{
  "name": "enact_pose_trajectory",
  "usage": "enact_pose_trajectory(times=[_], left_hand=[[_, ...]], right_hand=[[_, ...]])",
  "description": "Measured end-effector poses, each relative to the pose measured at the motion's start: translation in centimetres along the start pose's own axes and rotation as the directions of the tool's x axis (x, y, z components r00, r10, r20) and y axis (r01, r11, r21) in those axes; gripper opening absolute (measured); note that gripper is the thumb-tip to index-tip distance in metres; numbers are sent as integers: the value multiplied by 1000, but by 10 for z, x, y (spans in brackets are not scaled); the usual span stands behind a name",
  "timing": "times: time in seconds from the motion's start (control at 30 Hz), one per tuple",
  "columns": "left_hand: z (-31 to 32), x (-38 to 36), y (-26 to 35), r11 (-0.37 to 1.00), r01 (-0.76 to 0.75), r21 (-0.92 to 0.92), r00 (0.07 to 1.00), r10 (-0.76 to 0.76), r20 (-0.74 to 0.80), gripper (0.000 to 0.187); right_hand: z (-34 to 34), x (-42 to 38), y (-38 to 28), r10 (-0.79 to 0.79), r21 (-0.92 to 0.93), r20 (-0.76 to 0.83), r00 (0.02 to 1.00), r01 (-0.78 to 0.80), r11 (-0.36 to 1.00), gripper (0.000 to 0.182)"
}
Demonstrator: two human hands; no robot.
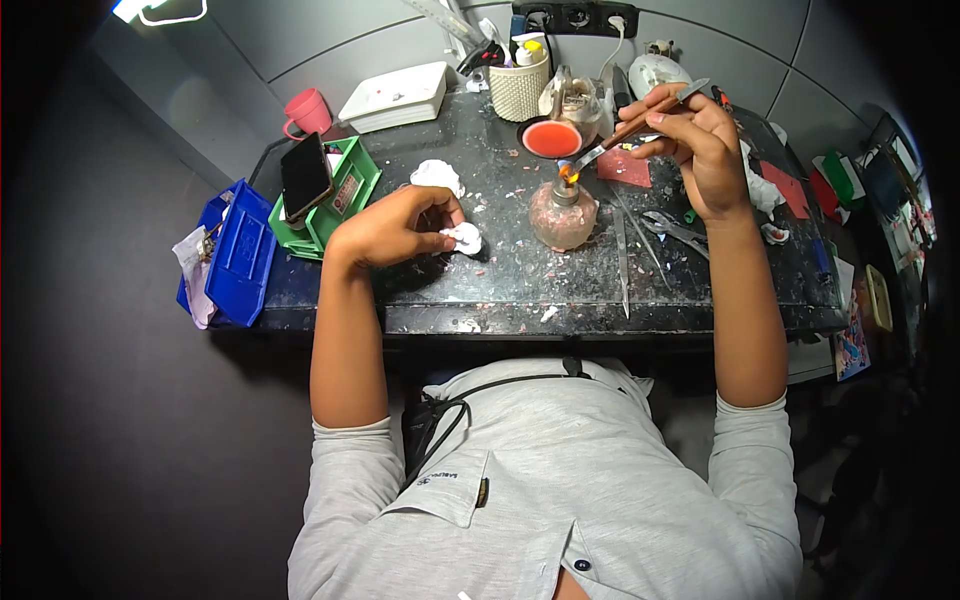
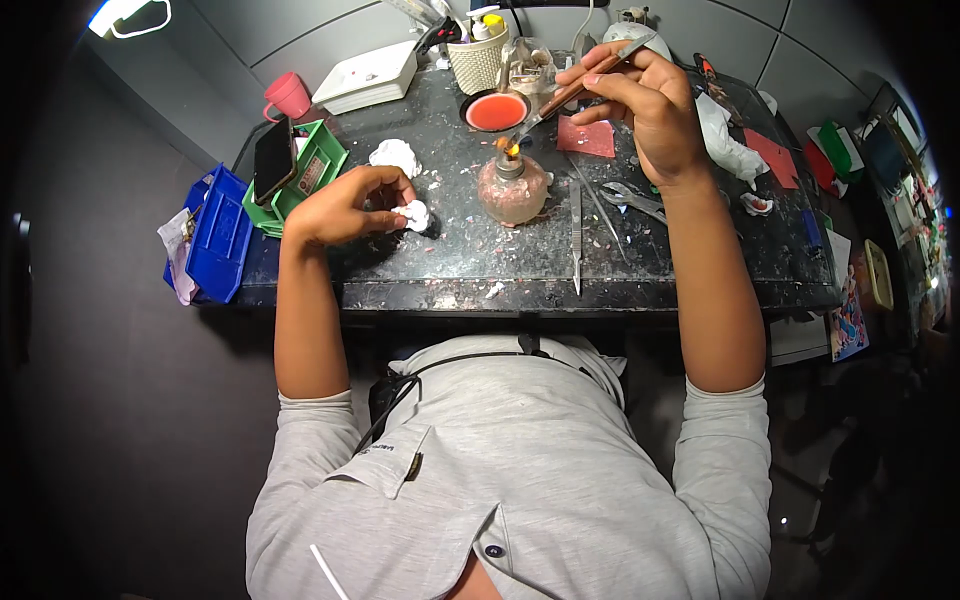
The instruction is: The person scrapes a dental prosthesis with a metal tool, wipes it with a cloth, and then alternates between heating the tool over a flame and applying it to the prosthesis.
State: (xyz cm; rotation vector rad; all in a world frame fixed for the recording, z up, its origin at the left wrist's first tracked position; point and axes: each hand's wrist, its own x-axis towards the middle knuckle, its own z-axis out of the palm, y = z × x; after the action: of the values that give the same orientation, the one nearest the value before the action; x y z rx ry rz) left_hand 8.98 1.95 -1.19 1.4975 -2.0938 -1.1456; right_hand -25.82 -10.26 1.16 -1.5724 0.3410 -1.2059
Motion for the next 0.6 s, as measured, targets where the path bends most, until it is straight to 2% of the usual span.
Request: enact_pose_trajectory(times=[0.07,0.1,0.17,0.23,0.3,0.33,0.37,0.4,0.43,0.5,0.53,0.57,0.6], left_hand=[[4,4,-4,992,-106,73,988,114,-109,20],[5,7,-6,992,-105,71,987,112,-114,20],[7,10,-8,951,-204,-231,955,141,-261,22],[3,10,-7,930,-212,-301,963,146,-227,22],[3,9,-4,814,-329,-479,937,218,-273,23],[4,11,-2,785,-355,-507,927,223,-303,22],[4,11,1,785,-355,-507,926,222,-305,22],[4,11,5,711,-383,-589,920,235,-314,23],[3,11,7,628,-406,-664,913,247,-324,24],[1,12,3,599,-426,-679,904,250,-347,27],[-3,10,1,587,-396,-706,918,277,-284,26],[-5,9,-1,577,-363,-732,927,303,-220,26],[-4,10,-2,577,-363,-732,927,303,-222,26]], right_hand=[[-1,0,0,-1,-1,7,1000,1,1000,18],[-1,0,0,-3,0,11,1000,3,1000,18],[0,0,0,-30,17,10,1000,29,999,17],[3,0,-1,-56,34,5,998,56,998,17],[12,0,-5,-139,1,-68,988,140,990,15],[14,0,-5,-140,1,-66,988,140,990,15],[17,-1,-5,-170,-79,-36,985,167,983,15],[18,-2,-4,-198,-157,-5,980,195,968,14],[18,-2,-5,-199,-157,-5,980,195,968,14],[18,-2,-7,-200,-166,-17,980,195,967,14],[17,-1,-6,-201,-166,-15,980,195,967,14],[15,0,-3,-137,-177,-59,989,125,976,14],[13,0,-1,-73,-184,-104,992,53,981,14]])
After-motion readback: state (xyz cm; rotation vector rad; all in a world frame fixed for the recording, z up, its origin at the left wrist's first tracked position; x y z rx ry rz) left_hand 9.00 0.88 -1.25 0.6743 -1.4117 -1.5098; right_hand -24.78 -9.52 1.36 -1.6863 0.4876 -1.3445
